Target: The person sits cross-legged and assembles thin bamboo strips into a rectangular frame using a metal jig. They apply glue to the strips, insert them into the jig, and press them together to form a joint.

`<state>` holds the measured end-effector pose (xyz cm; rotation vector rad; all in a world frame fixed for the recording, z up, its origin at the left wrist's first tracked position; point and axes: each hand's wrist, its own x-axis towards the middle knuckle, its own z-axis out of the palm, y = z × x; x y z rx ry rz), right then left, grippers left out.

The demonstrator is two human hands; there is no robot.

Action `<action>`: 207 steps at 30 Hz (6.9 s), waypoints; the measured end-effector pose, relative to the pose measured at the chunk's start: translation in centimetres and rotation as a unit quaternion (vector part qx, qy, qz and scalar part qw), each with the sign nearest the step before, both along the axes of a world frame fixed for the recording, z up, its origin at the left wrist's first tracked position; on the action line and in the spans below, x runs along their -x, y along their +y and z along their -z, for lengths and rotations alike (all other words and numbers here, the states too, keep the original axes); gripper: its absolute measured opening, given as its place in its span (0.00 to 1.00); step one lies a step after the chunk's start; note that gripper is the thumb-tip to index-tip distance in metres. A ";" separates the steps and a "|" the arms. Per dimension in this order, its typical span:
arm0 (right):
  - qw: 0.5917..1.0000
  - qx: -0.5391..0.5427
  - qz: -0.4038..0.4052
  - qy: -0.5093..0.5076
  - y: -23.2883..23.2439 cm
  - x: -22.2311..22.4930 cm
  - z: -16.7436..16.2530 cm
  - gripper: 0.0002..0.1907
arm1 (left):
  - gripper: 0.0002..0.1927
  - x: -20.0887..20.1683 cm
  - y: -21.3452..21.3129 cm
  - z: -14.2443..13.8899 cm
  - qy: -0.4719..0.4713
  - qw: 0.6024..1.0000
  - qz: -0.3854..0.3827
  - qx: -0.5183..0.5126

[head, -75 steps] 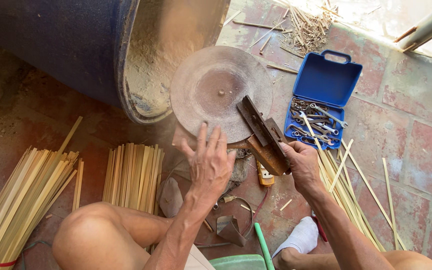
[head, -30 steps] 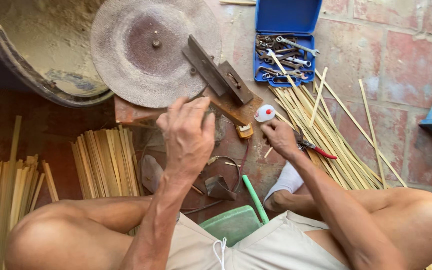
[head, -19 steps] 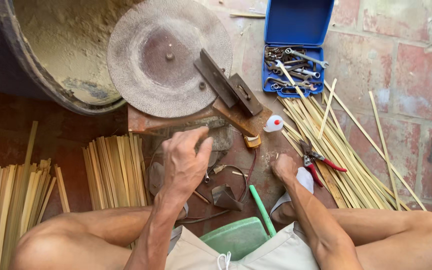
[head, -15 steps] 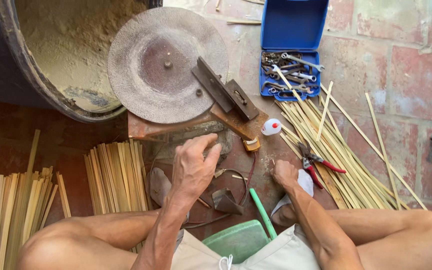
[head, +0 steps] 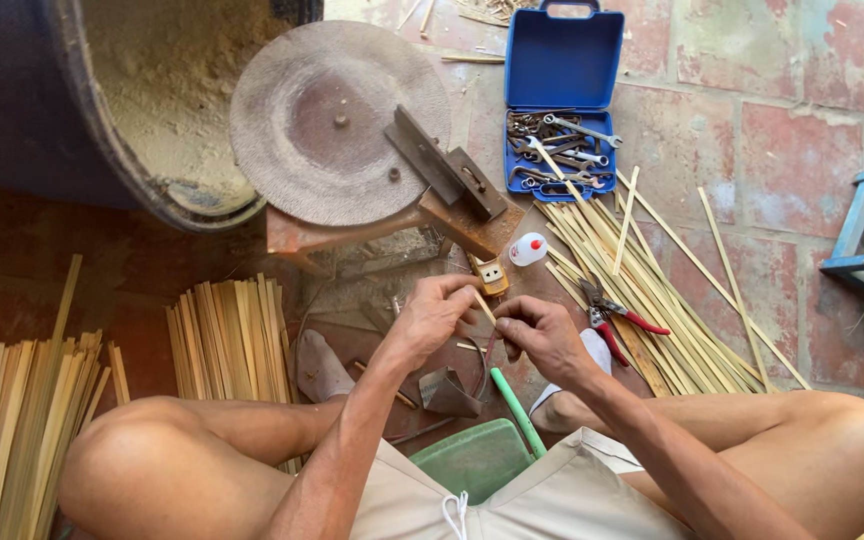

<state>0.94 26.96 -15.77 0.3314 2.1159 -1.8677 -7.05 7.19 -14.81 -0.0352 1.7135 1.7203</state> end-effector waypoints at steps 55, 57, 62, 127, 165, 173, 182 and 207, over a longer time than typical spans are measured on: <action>0.894 0.421 -0.127 -0.085 -2.9 5.4 -9.6 0.18 | 0.18 -0.4 -5.6 -11.1 0.020 0.938 -0.092 -0.333; 0.924 0.349 -0.116 -0.100 -2.6 5.4 -9.6 0.19 | 0.18 -0.7 -5.6 -11.7 0.034 0.940 -0.116 -0.318; 0.991 0.023 -0.108 0.082 -0.2 5.6 -13.1 0.13 | 0.21 -1.2 -6.9 -14.1 0.082 0.930 -0.169 -0.317; 0.856 -0.196 0.034 0.478 -8.0 1.6 -15.5 0.14 | 0.25 -5.5 -5.1 -11.9 0.095 0.903 -0.271 -0.320; 0.839 -0.194 -0.001 0.509 -7.6 1.4 -16.0 0.15 | 0.25 -5.6 -5.6 -12.4 0.124 0.913 -0.250 -0.298; 0.847 -0.199 0.022 0.493 -7.8 1.8 -15.4 0.13 | 0.25 -5.0 -5.4 -13.0 0.122 0.914 -0.239 -0.303; 0.850 -0.211 0.013 0.482 -8.0 1.9 -15.6 0.14 | 0.22 -5.2 -5.2 -12.6 0.100 0.903 -0.245 -0.339; 0.834 -0.238 -0.036 0.497 -7.2 2.0 -16.8 0.15 | 0.21 -5.3 -5.4 -12.7 0.144 0.917 -0.249 -0.276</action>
